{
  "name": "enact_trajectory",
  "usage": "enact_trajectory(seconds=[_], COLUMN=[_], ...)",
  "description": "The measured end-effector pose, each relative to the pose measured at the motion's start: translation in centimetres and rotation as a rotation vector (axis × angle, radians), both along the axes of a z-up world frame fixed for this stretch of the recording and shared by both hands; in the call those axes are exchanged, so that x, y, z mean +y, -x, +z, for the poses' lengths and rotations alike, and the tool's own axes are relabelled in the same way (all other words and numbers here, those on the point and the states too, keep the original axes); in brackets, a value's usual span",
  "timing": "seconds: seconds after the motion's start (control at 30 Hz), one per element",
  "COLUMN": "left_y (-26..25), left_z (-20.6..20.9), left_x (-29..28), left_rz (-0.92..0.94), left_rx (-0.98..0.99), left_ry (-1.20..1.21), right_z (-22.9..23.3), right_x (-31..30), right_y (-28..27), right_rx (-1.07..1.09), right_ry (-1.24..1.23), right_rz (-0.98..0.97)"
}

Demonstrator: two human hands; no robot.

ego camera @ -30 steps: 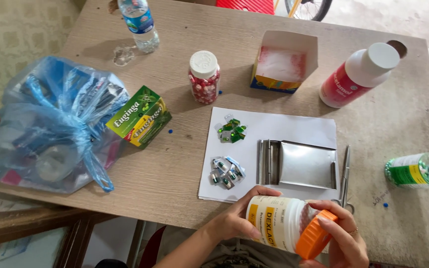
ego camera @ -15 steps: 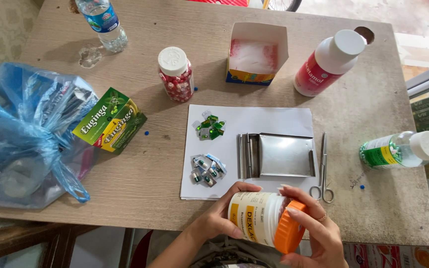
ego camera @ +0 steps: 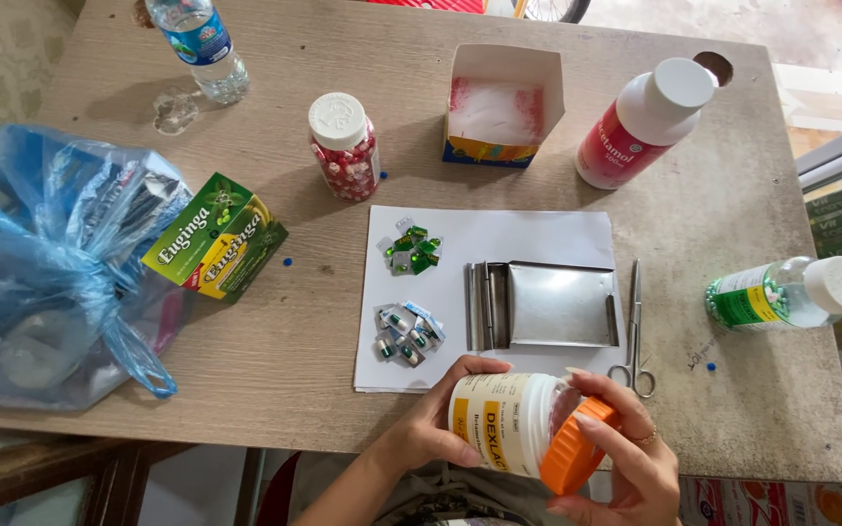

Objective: Organizing and counting pills using a tray and containers.

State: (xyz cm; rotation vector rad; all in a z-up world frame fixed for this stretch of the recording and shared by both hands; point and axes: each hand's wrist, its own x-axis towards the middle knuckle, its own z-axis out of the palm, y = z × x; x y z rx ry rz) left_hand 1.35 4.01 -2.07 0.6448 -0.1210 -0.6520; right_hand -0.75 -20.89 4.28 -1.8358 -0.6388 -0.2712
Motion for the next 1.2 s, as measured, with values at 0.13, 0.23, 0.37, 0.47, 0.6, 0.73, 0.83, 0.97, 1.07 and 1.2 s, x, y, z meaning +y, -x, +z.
enact_trajectory(seconds=[0.13,0.23,0.37,0.47,0.6,0.73,0.83,0.97,1.07,1.2], left_y=[0.1,0.1,0.1,0.1,0.1,0.1,0.2,0.0,-0.1,0.0], left_z=[-0.3,0.4,0.6,0.1,-0.2,-0.3,-0.2,-0.3,-0.6,-0.6], left_x=[0.2,0.3,0.3,0.2,0.1,0.0,0.1,-0.2,-0.1,-0.2], left_rz=[-0.005,-0.027,-0.059,-0.058,-0.033,-0.047,-0.056,0.005,0.030,0.028], left_rx=[-0.026,-0.035,-0.020,-0.029,-0.037,-0.003,-0.011,0.012,0.016,0.010], left_ry=[-0.025,-0.040,-0.057,-0.048,-0.046,-0.017,-0.020,-0.006,0.014,0.011], right_z=[1.0,1.0,0.2,0.1,0.6,0.7,0.8,-0.2,-0.6,-1.5], right_x=[-0.4,-0.8,-1.7,-1.7,-1.3,-1.3,-1.9,-2.4,-2.4,-3.7], right_y=[-0.7,-1.1,-1.3,-1.3,-1.2,-0.9,-0.6,-0.1,0.0,-0.1], right_rx=[-0.014,0.026,0.052,0.069,0.108,0.098,0.077,0.096,0.110,0.096], right_ry=[0.090,0.135,0.189,0.197,0.171,0.153,0.139,0.050,0.021,0.089], right_rz=[0.013,0.060,0.083,0.084,0.064,0.050,0.009,-0.046,-0.035,0.009])
